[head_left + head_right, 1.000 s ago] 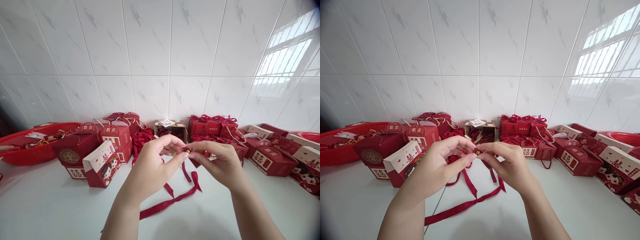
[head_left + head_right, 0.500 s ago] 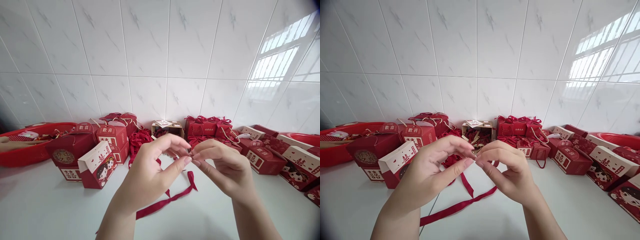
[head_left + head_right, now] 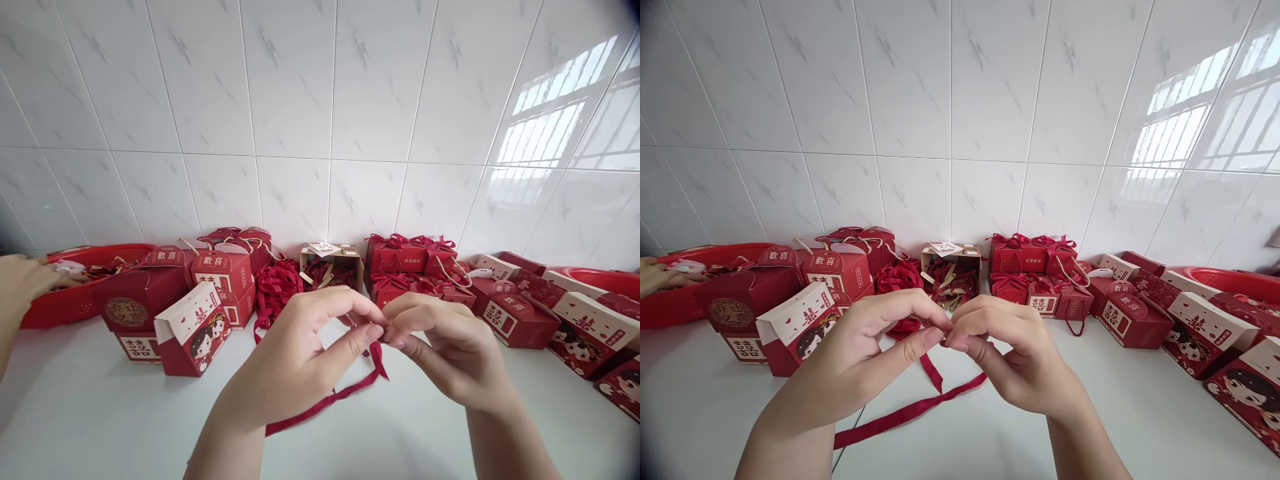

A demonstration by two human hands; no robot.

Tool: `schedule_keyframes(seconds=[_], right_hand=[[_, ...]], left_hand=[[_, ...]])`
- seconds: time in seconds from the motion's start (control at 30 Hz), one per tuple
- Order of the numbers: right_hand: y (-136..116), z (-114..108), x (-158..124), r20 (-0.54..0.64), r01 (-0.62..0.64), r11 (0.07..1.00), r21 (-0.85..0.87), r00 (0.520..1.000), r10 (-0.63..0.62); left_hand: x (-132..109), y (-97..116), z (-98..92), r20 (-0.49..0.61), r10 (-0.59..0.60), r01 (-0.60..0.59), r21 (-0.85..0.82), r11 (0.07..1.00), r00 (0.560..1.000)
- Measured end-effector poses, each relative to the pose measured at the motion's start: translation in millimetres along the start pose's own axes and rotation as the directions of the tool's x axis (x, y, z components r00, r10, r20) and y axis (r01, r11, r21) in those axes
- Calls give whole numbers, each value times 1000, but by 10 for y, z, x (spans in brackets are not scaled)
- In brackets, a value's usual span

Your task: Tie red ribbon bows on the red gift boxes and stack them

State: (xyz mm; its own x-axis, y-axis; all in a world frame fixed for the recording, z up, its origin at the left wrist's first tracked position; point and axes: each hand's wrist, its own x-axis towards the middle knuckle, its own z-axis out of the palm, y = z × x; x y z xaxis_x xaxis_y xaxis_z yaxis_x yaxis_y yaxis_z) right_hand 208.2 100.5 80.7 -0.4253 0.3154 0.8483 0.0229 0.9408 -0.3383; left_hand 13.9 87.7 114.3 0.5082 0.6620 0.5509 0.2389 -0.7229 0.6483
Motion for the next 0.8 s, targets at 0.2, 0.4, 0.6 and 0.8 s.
schedule_keyframes(seconds=[0.2,0.4,0.6,0.8], right_hand=[[4,-25,-2,34,-6,1000,20,999,5],[70,18,-3,-25,-64,996,66,998,66],[95,50,15,-109,-61,995,72,992,69],[116,-42,22,-103,45,993,-113,993,-56]], left_hand=[[-23,-32,39,28,-3,2,22,1000,1000],[21,-98,77,-20,-10,12,82,997,1000],[55,-114,145,-100,42,-29,121,992,994],[54,-80,186,-115,41,-17,203,979,992]])
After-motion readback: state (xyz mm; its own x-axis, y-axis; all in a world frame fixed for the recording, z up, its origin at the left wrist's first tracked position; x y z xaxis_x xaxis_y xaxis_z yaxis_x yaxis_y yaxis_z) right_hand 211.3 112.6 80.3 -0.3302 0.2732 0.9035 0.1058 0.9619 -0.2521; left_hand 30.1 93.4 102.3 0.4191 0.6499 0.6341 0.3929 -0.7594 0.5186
